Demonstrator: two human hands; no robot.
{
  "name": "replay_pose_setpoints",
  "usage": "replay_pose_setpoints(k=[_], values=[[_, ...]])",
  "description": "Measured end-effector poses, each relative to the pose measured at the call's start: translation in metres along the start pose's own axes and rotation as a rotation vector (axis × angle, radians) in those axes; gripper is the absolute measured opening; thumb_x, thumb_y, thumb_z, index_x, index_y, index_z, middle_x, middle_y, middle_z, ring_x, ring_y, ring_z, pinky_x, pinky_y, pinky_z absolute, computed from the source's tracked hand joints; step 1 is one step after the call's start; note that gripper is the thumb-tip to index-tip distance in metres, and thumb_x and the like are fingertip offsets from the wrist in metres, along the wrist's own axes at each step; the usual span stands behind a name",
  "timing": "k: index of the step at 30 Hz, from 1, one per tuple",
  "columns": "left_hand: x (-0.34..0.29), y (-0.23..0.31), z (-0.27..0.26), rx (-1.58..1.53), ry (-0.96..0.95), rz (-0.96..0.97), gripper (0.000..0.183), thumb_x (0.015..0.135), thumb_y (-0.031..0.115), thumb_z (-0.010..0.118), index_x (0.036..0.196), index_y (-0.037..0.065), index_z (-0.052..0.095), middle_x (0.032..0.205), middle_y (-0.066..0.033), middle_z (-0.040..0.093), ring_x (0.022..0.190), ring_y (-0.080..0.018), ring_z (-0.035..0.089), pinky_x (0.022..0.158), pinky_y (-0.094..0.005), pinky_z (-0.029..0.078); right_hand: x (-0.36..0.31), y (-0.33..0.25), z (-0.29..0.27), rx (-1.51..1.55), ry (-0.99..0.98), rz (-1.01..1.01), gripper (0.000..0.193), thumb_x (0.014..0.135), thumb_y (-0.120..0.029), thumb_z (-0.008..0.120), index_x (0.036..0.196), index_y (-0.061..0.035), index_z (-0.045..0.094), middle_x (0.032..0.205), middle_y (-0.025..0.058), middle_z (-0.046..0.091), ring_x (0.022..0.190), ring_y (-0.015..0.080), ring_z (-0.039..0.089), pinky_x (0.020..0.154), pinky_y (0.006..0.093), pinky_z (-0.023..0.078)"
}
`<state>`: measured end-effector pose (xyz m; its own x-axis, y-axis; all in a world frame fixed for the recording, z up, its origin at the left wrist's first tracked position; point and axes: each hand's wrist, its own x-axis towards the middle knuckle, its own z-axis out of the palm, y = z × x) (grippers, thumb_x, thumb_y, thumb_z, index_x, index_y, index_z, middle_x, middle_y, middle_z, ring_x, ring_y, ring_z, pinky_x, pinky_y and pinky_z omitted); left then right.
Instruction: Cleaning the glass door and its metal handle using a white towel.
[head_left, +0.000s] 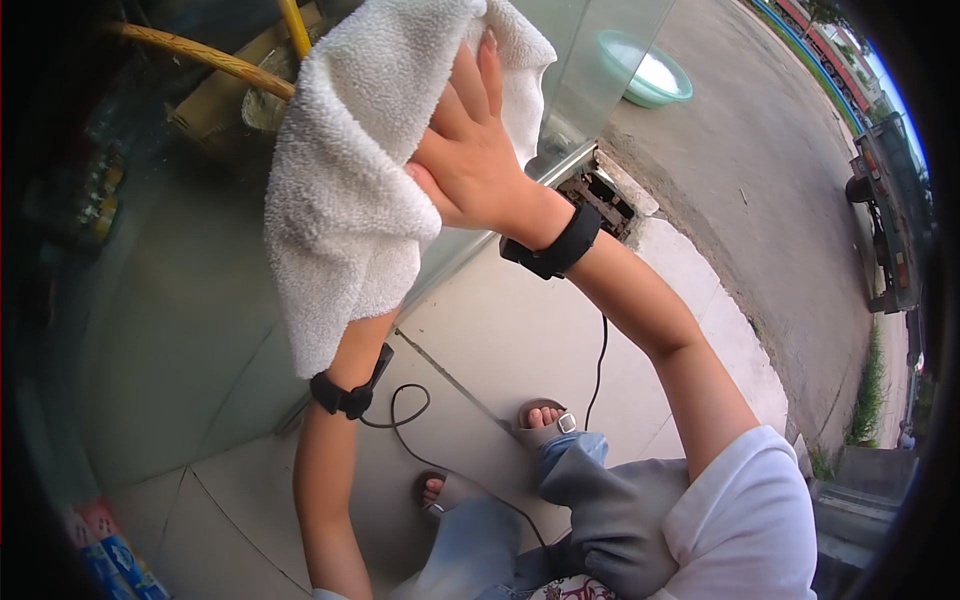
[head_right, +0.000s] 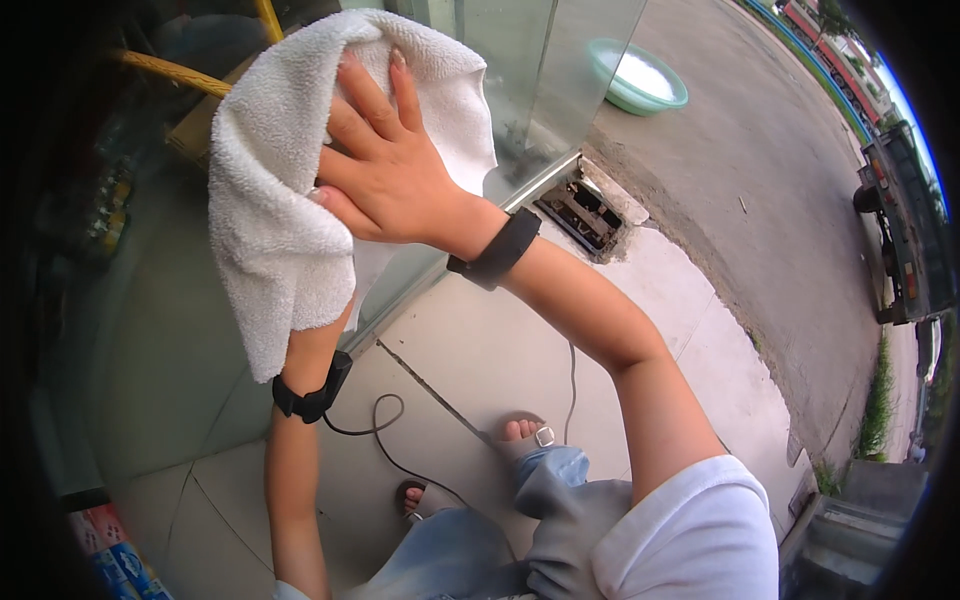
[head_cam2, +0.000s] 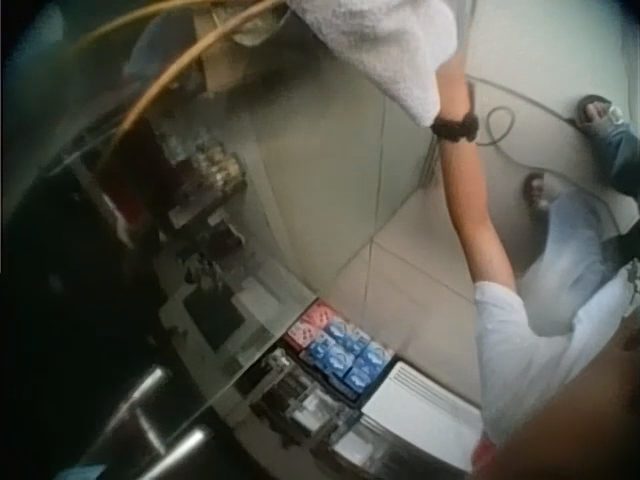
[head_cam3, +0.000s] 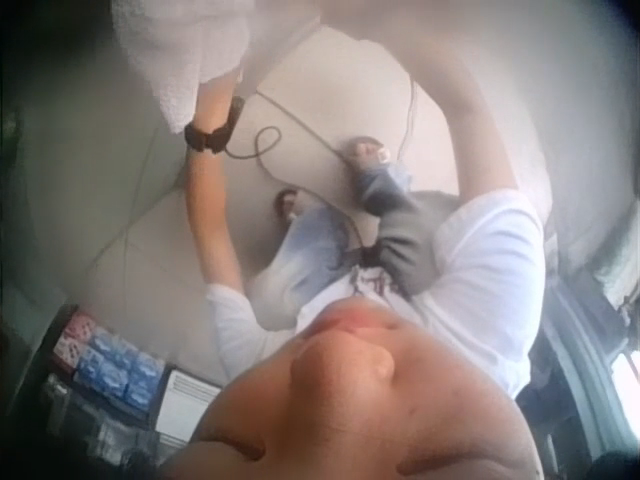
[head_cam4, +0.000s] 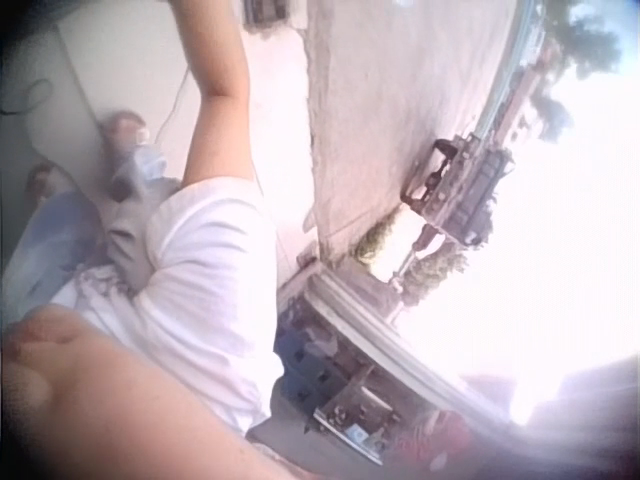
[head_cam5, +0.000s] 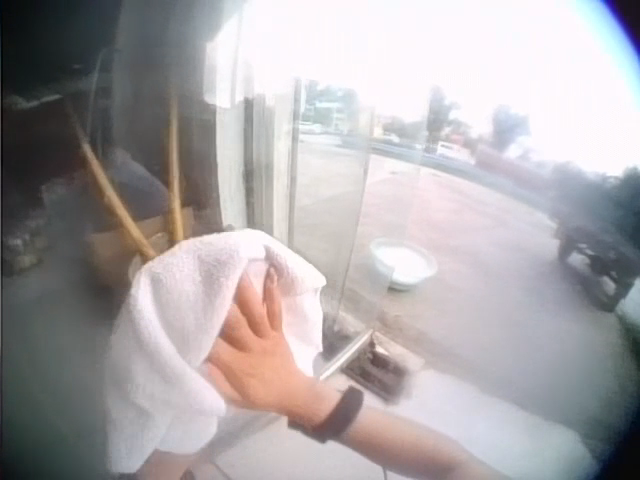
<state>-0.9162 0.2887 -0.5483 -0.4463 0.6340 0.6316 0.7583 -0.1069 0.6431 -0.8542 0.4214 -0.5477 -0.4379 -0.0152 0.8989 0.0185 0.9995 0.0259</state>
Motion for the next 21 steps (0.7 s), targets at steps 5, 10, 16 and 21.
replay_pose_setpoints(k=[5,10,16,21], values=[[-0.012,-0.018,-0.087,0.731,0.269,0.209,0.044,0.081,0.03,0.052,0.111,-0.001,0.043,0.109,-0.0172,0.048,0.102,-0.0308,0.046,0.088,-0.0365,0.034,0.059,-0.081,0.001,0.276,0.043,-0.154,0.019,0.075,-0.032,0.048,0.087,-0.0185,0.054,0.125,0.0088,0.038,0.123,0.0287,0.025,0.096,0.055,0.016],[-0.057,-0.048,-0.169,1.125,0.431,0.144,0.061,0.079,0.043,0.052,0.115,-0.003,0.037,0.111,-0.02,0.047,0.1,-0.0349,0.046,0.084,-0.0404,0.035,0.056,-0.137,0.024,0.511,-0.09,-0.225,0.036,0.073,-0.031,0.051,0.107,-0.0188,0.051,0.126,0.0091,0.037,0.119,0.0269,0.032,0.096,0.0448,0.024],[-0.097,-0.081,-0.198,0.537,0.601,-0.032,0.029,0.079,0.01,0.052,0.105,-0.003,0.051,0.106,-0.015,0.054,0.091,-0.0254,0.054,0.08,-0.0346,0.041,0.033,-0.174,0.058,0.621,-0.324,-0.309,0.048,0.072,-0.03,0.055,0.119,-0.0189,0.045,0.126,0.006,0.038,0.114,0.0221,0.036,0.094,0.0352,0.028],[-0.081,-0.073,-0.192,0.44,0.649,0.049,0.029,0.079,0.009,0.051,0.104,-0.005,0.051,0.104,-0.0153,0.055,0.091,-0.0256,0.054,0.08,-0.0337,0.041,0.038,-0.167,0.057,0.517,-0.345,-0.281,0.047,0.073,-0.029,0.056,0.117,-0.0171,0.046,0.121,0.0019,0.042,0.115,0.0167,0.035,0.098,0.0327,0.024]])
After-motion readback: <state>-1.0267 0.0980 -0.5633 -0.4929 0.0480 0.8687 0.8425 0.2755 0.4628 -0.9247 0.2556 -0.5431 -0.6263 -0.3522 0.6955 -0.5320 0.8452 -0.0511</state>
